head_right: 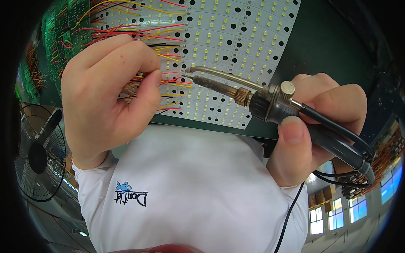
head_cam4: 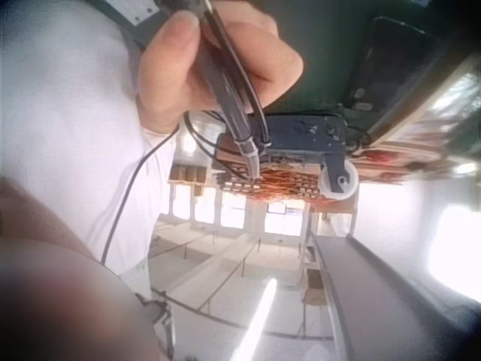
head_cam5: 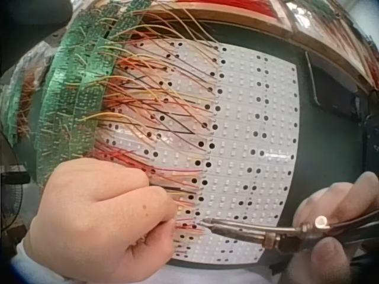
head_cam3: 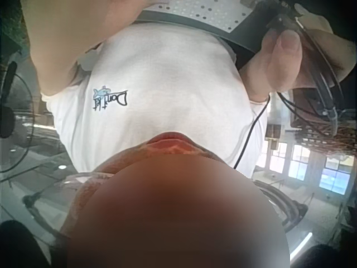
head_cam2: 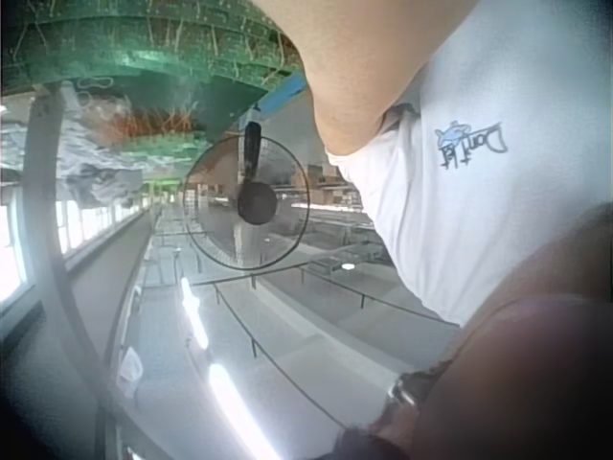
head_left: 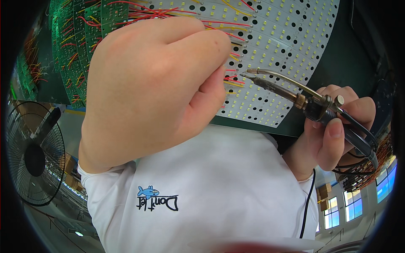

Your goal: The person solders electrical wires onto a large LED panel using a soldering iron.

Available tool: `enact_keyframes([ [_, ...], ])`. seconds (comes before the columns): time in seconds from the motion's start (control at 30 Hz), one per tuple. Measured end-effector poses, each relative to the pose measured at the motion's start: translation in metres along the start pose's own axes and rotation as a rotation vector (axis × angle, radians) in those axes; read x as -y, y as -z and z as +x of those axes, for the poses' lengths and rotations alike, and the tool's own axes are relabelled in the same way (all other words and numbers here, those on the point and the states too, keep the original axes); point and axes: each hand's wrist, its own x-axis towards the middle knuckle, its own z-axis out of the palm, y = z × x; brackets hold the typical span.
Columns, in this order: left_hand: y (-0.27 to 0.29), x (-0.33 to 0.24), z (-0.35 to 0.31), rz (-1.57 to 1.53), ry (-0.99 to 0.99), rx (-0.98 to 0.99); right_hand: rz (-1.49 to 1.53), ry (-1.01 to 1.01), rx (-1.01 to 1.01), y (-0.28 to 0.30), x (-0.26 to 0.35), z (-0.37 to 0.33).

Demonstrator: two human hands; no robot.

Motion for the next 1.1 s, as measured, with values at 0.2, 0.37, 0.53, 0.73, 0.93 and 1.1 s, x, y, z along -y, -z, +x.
enact_keyframes([
  [0.2, 0.000, -0.002, 0.003, -0.016, 0.021, -0.010, 0.060, -0.007, -0.022, -0.005, 0.000, 0.001],
  [0.37, 0.003, -0.009, 0.010, -0.009, 0.027, 0.062, 0.049, -0.016, -0.001, -0.006, 0.000, 0.002],
  [0.53, 0.001, -0.008, 0.012, -0.070, 0.009, 0.003, -0.006, 0.007, 0.055, -0.004, -0.002, 0.004],
  [0.73, -0.002, -0.006, 0.009, -0.079, -0.002, -0.038, 0.012, 0.023, 0.075, -0.002, -0.003, 0.005],
  [0.93, -0.003, -0.005, 0.008, -0.086, -0.003, -0.045, -0.004, 0.038, 0.126, 0.003, -0.003, 0.005],
  [1.1, -0.005, -0.004, 0.009, -0.106, -0.011, -0.068, 0.014, 0.063, 0.170, 0.007, -0.003, 0.007],
])
